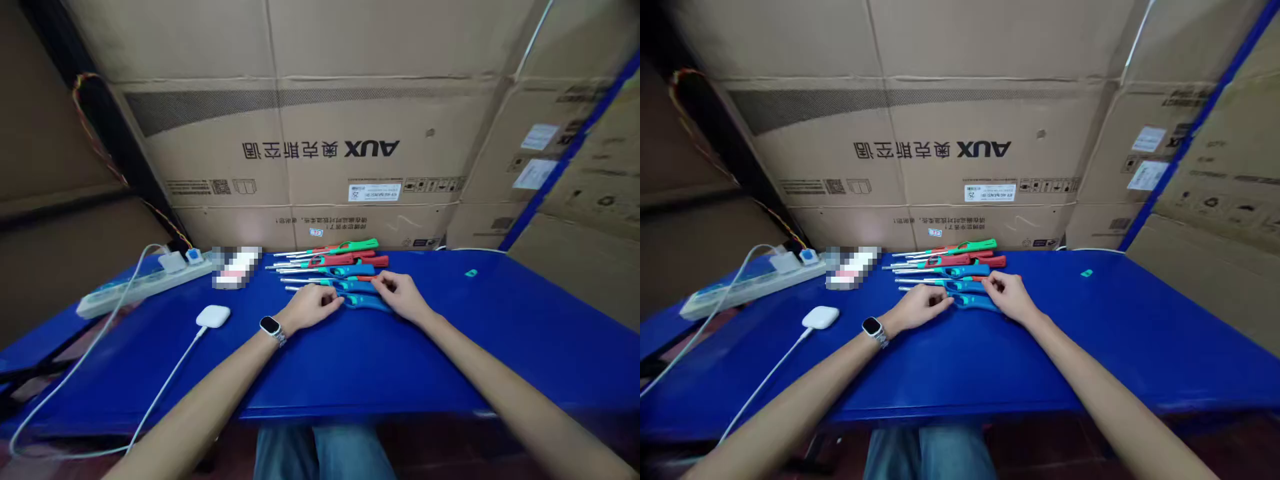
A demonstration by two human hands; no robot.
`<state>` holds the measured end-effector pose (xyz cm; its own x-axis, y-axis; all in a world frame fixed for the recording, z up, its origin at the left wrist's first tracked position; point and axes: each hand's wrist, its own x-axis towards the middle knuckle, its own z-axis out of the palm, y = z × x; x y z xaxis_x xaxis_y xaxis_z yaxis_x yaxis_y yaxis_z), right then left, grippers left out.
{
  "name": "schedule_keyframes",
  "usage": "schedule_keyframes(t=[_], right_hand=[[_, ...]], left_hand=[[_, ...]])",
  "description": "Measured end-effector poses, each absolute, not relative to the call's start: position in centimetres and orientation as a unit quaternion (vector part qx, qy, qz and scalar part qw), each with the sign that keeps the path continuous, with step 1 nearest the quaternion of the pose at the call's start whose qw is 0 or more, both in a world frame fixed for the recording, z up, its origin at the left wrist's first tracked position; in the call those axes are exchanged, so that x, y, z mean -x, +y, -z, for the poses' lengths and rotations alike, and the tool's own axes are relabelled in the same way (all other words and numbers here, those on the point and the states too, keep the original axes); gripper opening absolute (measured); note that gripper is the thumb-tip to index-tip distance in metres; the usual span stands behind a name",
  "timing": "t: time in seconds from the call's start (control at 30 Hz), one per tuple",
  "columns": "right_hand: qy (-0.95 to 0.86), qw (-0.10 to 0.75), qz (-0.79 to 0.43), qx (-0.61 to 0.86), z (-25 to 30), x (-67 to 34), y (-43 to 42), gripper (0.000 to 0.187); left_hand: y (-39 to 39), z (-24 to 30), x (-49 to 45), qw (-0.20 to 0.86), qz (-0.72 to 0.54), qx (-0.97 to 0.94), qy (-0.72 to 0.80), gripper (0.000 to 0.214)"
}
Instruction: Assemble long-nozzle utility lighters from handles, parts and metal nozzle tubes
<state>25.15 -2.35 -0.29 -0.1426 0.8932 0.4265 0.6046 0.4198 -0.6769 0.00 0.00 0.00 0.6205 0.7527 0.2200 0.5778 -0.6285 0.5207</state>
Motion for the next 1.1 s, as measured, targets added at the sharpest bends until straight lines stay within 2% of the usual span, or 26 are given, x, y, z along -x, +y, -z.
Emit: schedule_keyframes(t=[0.63,0.8,1.0,1.1], right_hand=[[-0.749,0.387,-0.212,0.495,-0.4,-24.4,-2.6,0.038],[-0.758,0.375,-0.207,0.491,-0.1,-24.7,-2.5,0.033],[-0.836,0.301,-0.095,0.448,-0.4,-24.6,-3.0,0.012],[-0.861,0.262,-0.048,0.433,-0.6,-24.0,-3.4,0.025]], left_hand=[[-0.1,-0.2,0.4,0.212,-0.217,-0.875,0.377,0.040],[-0.2,-0.3,0.4,0.212,-0.216,-0.875,0.377,0.040],[-0.3,-0.5,0.4,0.204,-0.220,-0.876,0.377,0.037],[-0.4,-0.5,0.4,0.184,-0.225,-0.880,0.375,0.032]])
